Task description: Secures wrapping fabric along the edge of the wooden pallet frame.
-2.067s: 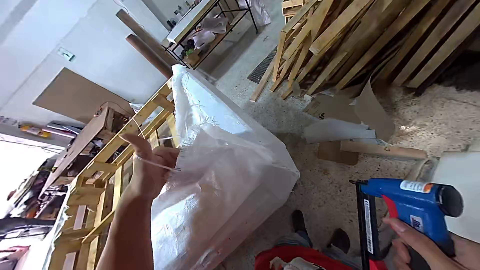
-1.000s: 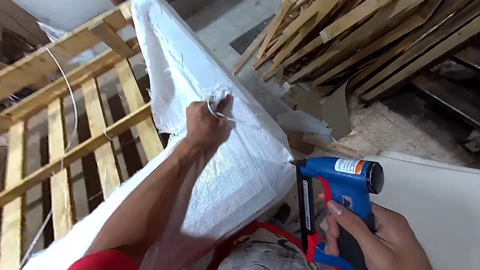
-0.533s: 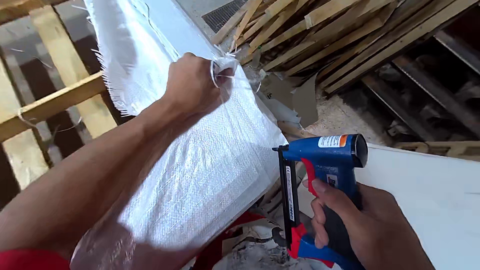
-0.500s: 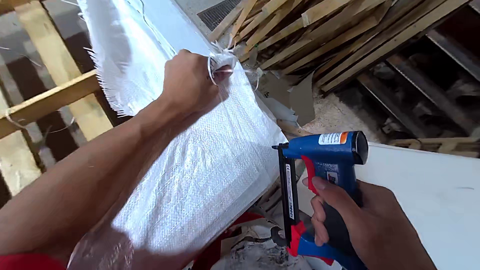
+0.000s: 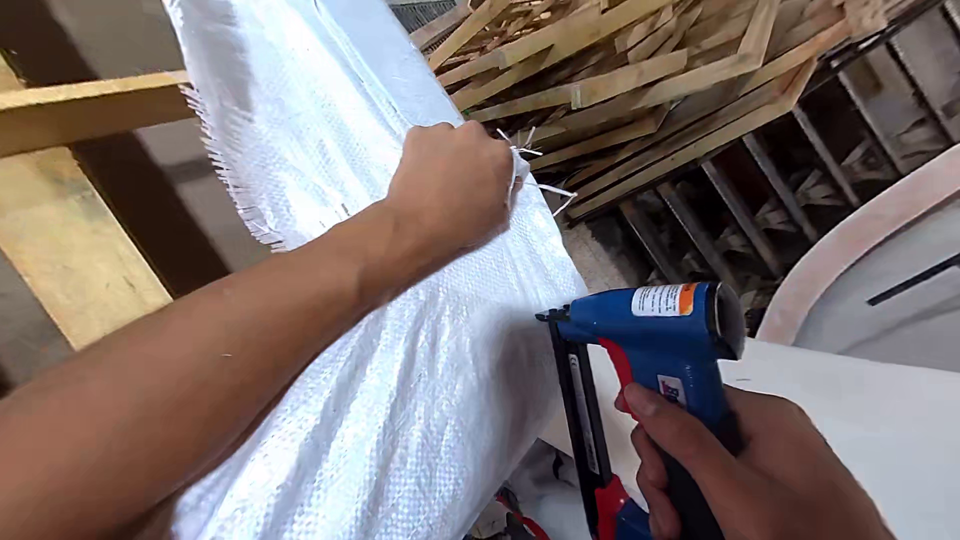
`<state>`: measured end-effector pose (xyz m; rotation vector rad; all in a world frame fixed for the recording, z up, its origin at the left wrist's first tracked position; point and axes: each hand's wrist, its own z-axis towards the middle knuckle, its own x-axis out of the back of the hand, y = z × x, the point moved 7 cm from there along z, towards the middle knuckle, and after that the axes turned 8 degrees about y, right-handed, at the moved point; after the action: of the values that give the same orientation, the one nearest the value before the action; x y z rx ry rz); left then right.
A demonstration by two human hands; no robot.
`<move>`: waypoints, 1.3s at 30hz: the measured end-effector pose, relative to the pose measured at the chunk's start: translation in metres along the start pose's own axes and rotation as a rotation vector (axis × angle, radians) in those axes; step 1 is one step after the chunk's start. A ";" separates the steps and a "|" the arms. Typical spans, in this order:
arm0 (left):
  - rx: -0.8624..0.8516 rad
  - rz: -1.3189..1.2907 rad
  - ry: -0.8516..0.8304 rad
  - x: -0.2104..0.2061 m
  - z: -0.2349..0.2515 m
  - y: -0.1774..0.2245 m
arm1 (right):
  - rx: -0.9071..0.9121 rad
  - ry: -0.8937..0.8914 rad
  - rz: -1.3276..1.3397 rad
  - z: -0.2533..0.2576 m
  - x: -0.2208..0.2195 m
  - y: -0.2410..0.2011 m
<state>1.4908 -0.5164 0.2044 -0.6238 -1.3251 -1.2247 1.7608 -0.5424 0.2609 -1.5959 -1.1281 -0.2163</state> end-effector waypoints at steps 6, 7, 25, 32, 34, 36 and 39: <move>0.001 -0.127 -0.009 0.002 0.000 -0.013 | 0.107 -0.009 -0.182 -0.006 -0.007 -0.024; -0.001 -0.137 -0.013 0.003 0.000 -0.014 | 0.124 -0.022 -0.174 -0.008 -0.008 -0.027; 0.334 -0.316 0.214 0.083 -0.165 -0.059 | 0.163 0.060 0.347 -0.058 0.036 0.119; 0.681 -0.412 -0.319 0.022 -0.192 -0.048 | 0.394 0.076 0.349 -0.023 0.027 0.155; 0.584 -0.322 -0.100 0.037 -0.173 -0.035 | 0.484 0.073 0.283 -0.016 0.033 0.156; 0.437 -0.134 0.054 0.044 -0.168 -0.029 | 0.550 0.040 0.251 -0.004 0.036 0.152; 0.370 -0.069 0.142 0.026 -0.180 -0.033 | 0.576 -0.038 0.240 0.009 0.030 0.149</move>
<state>1.5230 -0.6967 0.1807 -0.2250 -1.4149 -1.0219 1.8842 -0.5081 0.1787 -1.2015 -0.9078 0.2785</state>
